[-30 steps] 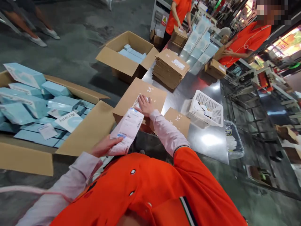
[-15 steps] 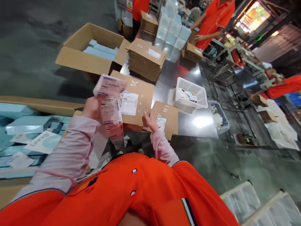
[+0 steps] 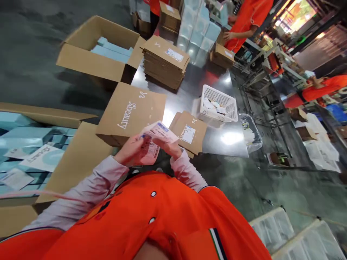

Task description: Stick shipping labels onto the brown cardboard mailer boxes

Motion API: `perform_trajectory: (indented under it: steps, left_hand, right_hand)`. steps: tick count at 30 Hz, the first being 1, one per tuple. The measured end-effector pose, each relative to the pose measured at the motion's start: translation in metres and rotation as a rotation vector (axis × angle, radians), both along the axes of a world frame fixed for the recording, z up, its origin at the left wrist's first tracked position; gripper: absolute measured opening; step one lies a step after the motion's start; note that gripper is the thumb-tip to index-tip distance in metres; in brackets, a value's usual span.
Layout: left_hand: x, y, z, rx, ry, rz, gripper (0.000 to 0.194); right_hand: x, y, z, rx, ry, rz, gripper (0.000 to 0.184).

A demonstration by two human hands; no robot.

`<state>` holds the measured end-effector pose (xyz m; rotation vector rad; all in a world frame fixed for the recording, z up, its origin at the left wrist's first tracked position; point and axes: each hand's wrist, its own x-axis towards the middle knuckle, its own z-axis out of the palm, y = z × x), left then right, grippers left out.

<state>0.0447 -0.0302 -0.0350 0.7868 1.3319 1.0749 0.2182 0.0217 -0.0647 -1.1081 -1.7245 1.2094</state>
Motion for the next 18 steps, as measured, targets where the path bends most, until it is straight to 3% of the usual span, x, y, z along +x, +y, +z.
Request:
perform_trajectory:
  steps: [3,5,7,11,13,16,18]
  left_hand:
    - [-0.014,-0.003,0.001,0.137,0.138,-0.005,0.067]
    - [-0.022,-0.005,0.002,0.179,0.164,0.126,0.067]
    - [-0.025,-0.008,-0.002,0.157,0.166,0.219,0.064]
    - [-0.016,-0.013,-0.021,0.15,0.156,0.287,0.056]
    - [-0.012,-0.012,-0.03,0.15,0.195,0.399,0.052]
    - [-0.014,-0.004,-0.038,0.139,0.169,0.516,0.051]
    - [-0.021,0.002,-0.042,0.094,0.027,0.448,0.051]
  right_hand:
    - [-0.034,-0.016,-0.01,-0.102,0.15,0.064,0.039]
    - [-0.037,-0.013,-0.01,-0.186,0.113,0.185,0.044]
    - [-0.036,0.0,-0.003,-0.215,0.105,0.22,0.05]
    - [-0.038,0.026,0.017,-0.034,0.017,0.192,0.032]
    - [-0.044,0.031,0.022,0.051,-0.06,0.226,0.024]
    - [-0.056,0.037,0.02,0.071,-0.152,0.233,0.022]
    - [-0.068,0.049,0.014,0.099,-0.201,0.23,0.019]
